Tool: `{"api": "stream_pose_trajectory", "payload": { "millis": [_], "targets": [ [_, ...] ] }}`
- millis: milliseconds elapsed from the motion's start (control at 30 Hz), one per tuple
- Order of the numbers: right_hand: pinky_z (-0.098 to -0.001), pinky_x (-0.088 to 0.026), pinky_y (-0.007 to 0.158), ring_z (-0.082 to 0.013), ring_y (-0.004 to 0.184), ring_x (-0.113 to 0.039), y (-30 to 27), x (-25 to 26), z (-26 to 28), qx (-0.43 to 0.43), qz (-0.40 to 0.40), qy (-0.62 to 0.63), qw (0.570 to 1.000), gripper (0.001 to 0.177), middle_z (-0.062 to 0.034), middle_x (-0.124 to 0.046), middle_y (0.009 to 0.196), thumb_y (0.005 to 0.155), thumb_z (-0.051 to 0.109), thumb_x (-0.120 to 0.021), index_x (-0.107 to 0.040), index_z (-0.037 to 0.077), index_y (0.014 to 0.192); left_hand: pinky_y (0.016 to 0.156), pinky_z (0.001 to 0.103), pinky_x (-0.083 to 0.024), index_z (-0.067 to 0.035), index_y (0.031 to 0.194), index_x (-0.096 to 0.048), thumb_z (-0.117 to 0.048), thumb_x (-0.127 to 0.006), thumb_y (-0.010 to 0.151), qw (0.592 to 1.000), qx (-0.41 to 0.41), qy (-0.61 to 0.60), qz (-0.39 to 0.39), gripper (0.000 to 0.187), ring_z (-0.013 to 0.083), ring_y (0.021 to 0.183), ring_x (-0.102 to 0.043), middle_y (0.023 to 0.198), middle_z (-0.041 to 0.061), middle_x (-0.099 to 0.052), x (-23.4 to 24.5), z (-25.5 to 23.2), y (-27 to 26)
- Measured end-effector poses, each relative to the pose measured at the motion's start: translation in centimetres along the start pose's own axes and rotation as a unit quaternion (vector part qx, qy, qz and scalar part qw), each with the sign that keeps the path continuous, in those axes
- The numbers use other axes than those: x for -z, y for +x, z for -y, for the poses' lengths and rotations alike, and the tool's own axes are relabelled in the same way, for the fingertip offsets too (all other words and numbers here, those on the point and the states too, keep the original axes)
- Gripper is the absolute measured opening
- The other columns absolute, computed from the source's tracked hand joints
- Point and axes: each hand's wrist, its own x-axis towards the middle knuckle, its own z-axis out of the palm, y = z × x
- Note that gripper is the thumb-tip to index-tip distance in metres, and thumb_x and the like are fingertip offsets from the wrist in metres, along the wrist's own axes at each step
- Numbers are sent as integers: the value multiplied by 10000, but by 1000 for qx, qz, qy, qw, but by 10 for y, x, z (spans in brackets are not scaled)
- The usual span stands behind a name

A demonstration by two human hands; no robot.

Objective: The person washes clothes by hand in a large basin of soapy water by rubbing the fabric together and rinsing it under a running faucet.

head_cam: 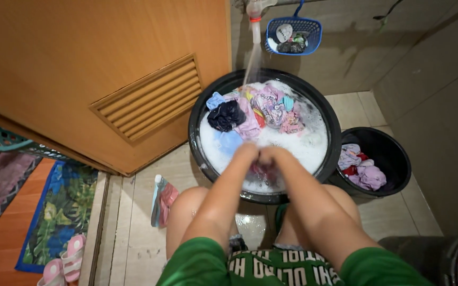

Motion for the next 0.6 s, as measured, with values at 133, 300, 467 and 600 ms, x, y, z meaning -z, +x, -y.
{"api": "stream_pose_trajectory", "payload": {
  "millis": [133,300,467,600],
  "targets": [
    [-387,-571,612,-265,666,-740,-53,63,41,85,-90,246,961,248,-181,-780,810,898,157,-604,-768,-28,877,949,437,-567,-107,1099,-777,-88,-630,837,938,-115,-217,-245,301,377,1030,-717,1071,213,-742,119,-29,-31],
    [-367,-574,587,-236,656,-698,-135,164,112,189,-285,356,870,220,-136,-730,799,948,176,-607,-747,8,917,1175,406,-389,-61,1575,-366,-277,-767,954,725,-347,-395,-445,770,297,1337,-503,1437,215,-425,185,-67,-99],
    [-441,-669,827,-254,882,-752,-236,205,129,395,-237,569,681,172,-130,-738,984,968,78,-598,-693,-17,1075,1052,379,-495,-20,1425,-457,-265,-833,878,762,-312,-502,-266,708,247,1209,-602,1313,166,-623,157,-77,-79],
    [-400,-625,904,-243,1008,-747,-264,204,84,402,-330,453,724,233,-112,-745,1110,990,87,-589,-690,6,1184,752,376,-527,13,1185,-707,-178,-688,910,835,-36,-543,-85,335,283,826,-669,962,140,-723,141,-19,-65]
  ]
}}
